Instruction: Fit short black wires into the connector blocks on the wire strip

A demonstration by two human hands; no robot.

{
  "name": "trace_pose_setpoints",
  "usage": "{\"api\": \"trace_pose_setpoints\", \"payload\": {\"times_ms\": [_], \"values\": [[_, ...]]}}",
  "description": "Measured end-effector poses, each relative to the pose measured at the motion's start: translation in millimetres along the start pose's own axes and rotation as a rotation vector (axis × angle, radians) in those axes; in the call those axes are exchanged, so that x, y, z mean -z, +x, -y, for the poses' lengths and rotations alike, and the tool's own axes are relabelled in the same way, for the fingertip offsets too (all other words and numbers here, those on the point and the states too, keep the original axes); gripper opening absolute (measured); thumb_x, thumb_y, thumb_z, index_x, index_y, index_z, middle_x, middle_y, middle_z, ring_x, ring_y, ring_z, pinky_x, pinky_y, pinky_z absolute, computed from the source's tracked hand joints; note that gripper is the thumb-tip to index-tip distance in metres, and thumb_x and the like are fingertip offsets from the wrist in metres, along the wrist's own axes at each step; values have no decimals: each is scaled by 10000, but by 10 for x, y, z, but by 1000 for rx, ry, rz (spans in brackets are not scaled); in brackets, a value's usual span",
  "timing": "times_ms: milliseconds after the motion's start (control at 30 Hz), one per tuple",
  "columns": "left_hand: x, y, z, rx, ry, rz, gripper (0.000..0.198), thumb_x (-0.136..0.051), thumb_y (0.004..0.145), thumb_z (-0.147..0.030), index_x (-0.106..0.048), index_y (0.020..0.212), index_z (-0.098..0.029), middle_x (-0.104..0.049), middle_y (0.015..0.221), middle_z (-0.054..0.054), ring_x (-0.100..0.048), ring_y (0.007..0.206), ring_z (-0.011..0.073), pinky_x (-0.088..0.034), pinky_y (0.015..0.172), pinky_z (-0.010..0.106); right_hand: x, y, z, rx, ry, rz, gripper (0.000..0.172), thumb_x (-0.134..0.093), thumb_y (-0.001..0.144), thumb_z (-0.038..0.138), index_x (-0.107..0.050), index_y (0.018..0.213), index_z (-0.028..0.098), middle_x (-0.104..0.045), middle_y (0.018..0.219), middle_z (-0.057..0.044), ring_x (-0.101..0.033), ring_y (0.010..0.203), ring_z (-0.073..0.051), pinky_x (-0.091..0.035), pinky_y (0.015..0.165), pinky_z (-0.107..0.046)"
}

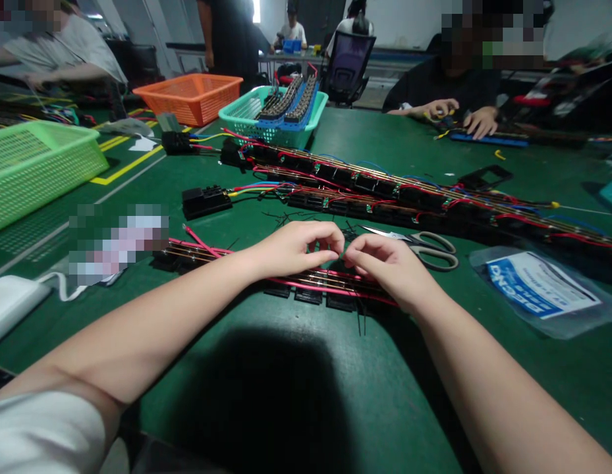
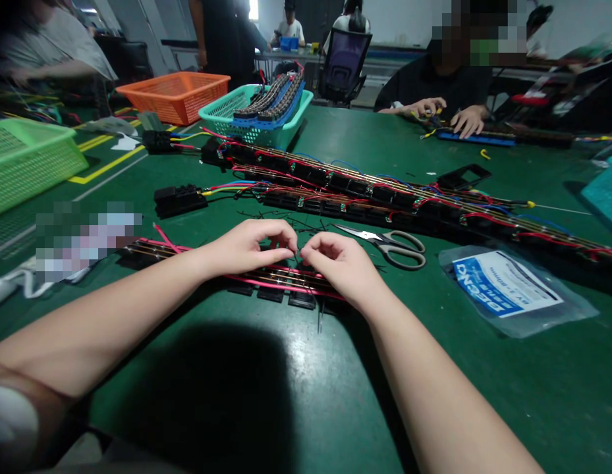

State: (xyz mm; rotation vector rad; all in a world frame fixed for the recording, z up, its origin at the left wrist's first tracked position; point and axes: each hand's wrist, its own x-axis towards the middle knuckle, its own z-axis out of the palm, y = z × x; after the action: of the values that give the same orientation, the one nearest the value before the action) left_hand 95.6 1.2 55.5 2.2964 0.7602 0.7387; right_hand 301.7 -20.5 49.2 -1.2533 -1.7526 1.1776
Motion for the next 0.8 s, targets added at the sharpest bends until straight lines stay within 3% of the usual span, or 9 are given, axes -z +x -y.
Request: {"api": "trace_pose_setpoints", "payload": {"times_ms": [200, 400, 500, 600, 800], "values": [[-13, 0, -26, 43, -16, -12, 143, -570, 870, -264, -631, 953, -164, -666, 926, 12, -596, 839, 119, -457, 785, 242, -40, -21, 49, -82, 186, 32, 281, -789, 639, 345, -582, 740, 185, -552, 598, 36, -437, 528, -83, -305, 483, -226], [-13, 6, -42, 132, 32, -17, 197, -576, 865, -263, -600, 1031, -158, -677, 976, 27, -618, 881, 130, -470, 807, 247, -24, -5, 10, -85, 309, 27, 314, -775, 664, 322, -618, 903, 192, -601, 673, 35, -416, 491, -63, -285, 449, -216], [7, -4, -73, 264, 140, 132, 384, -646, 818, -338, -584, 1148, -153, -686, 1064, 56, -632, 947, 169, -473, 833, 274, -23, 16, -23, -75, 336, -63, 334, -737, 700, 298, -654, 1006, 193, -603, 692, 36, -374, 460, -52, -267, 429, -219], [32, -18, -122, 306, 294, 298, 444, -693, 764, -432, -635, 1110, -159, -691, 1073, 65, -631, 928, 195, -463, 790, 279, -30, 36, -53, -66, 376, -143, 262, -720, 714, 282, -662, 951, 188, -600, 685, 32, -378, 449, -50, -270, 420, -222], [61, -26, -240, 257, 410, 372, 371, -698, 751, -431, -700, 1016, -172, -706, 929, 44, -620, 799, 175, -426, 680, 259, -48, 43, -81, -68, 405, -184, 232, -732, 710, 251, -634, 912, 195, -567, 613, 61, -412, 433, -55, -302, 407, -217]]}}
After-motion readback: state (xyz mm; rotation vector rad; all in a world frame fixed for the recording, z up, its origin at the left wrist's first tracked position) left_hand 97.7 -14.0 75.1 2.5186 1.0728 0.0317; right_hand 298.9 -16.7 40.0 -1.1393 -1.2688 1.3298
